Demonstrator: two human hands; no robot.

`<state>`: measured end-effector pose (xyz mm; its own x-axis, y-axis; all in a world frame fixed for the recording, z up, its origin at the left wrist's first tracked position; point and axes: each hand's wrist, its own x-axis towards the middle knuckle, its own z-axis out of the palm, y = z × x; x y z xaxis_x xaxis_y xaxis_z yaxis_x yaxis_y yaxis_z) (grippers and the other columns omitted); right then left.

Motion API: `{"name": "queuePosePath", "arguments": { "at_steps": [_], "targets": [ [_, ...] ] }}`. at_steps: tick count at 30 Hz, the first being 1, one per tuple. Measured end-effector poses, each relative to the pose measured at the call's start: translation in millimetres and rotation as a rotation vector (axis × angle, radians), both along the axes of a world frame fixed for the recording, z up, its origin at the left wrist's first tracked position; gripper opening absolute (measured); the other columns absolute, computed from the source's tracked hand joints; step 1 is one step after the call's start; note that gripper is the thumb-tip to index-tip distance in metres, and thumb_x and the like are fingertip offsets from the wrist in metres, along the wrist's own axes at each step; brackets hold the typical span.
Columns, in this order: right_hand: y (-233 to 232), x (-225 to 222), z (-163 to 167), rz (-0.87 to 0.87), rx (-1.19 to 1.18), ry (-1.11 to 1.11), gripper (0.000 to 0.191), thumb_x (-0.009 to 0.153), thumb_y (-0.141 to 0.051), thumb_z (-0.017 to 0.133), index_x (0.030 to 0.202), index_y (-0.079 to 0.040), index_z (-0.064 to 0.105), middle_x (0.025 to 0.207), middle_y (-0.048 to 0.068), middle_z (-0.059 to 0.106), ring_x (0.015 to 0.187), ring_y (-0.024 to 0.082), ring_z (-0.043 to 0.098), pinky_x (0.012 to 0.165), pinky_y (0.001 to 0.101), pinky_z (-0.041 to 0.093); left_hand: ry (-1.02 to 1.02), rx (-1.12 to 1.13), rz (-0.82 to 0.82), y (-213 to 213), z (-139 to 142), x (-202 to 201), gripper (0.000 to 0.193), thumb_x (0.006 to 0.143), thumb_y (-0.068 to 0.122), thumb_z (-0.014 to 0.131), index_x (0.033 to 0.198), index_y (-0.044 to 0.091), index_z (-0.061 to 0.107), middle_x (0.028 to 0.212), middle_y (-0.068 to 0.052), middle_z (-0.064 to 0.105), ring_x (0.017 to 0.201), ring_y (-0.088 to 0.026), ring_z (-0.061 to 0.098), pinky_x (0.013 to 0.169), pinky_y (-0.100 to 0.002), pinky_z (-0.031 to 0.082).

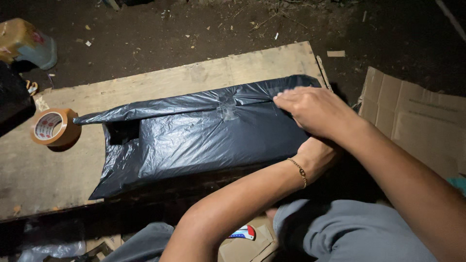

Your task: The person wraps a rectangular object in a black plastic bag and secures it with clear packing tape. They fold the plastic over the object, apply tape to seal the seams, and smooth the surface to ensure a tight fit.

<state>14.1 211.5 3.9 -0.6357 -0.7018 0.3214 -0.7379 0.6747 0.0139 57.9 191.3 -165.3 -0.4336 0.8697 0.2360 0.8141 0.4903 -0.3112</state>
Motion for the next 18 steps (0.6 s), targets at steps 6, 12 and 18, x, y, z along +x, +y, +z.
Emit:
{"name": "queuePosePath", "arguments": {
  "at_steps": [6, 12, 18],
  "targets": [
    [1.3, 2.1, -2.2, 0.003, 0.034, 0.003, 0.035, 0.086, -0.004, 0.059, 0.118, -0.001, 0.072, 0.117, 0.016, 0.075, 0.109, 0.029, 0.072, 0.096, 0.0406, 0.056, -0.053, 0.025, 0.005, 4.2, -6.4, -1.9, 0.051, 0.101, 0.033, 0.042, 0.149, 0.015, 0.051, 0.157, -0.005, 0.047, 0.145, -0.020, 0.043, 0.120, -0.037, 0.033],
    [-0.2, 3.5, 1.4, 0.012, 0.079, 0.021, 0.034, 0.085, -0.006, 0.061, 0.116, -0.003, 0.073, 0.115, 0.013, 0.075, 0.107, 0.028, 0.072, 0.094, 0.0392, 0.056, -0.110, 0.017, 0.011, 4.4, -13.0, -1.0, 0.049, 0.104, 0.031, 0.042, 0.150, 0.016, 0.052, 0.158, -0.004, 0.047, 0.147, -0.020, 0.043, 0.121, -0.037, 0.032],
    [-5.4, 14.8, 5.0, 0.018, 0.085, 0.018, 0.026, 0.082, -0.006, 0.061, 0.105, -0.002, 0.073, 0.108, 0.012, 0.076, 0.102, 0.027, 0.072, 0.091, 0.0389, 0.055, -0.063, 0.090, 0.000, 6.0, -39.5, -0.1, 0.050, 0.103, 0.034, 0.042, 0.151, 0.018, 0.049, 0.160, -0.002, 0.044, 0.149, -0.020, 0.040, 0.122, -0.038, 0.030]
  ]
}}
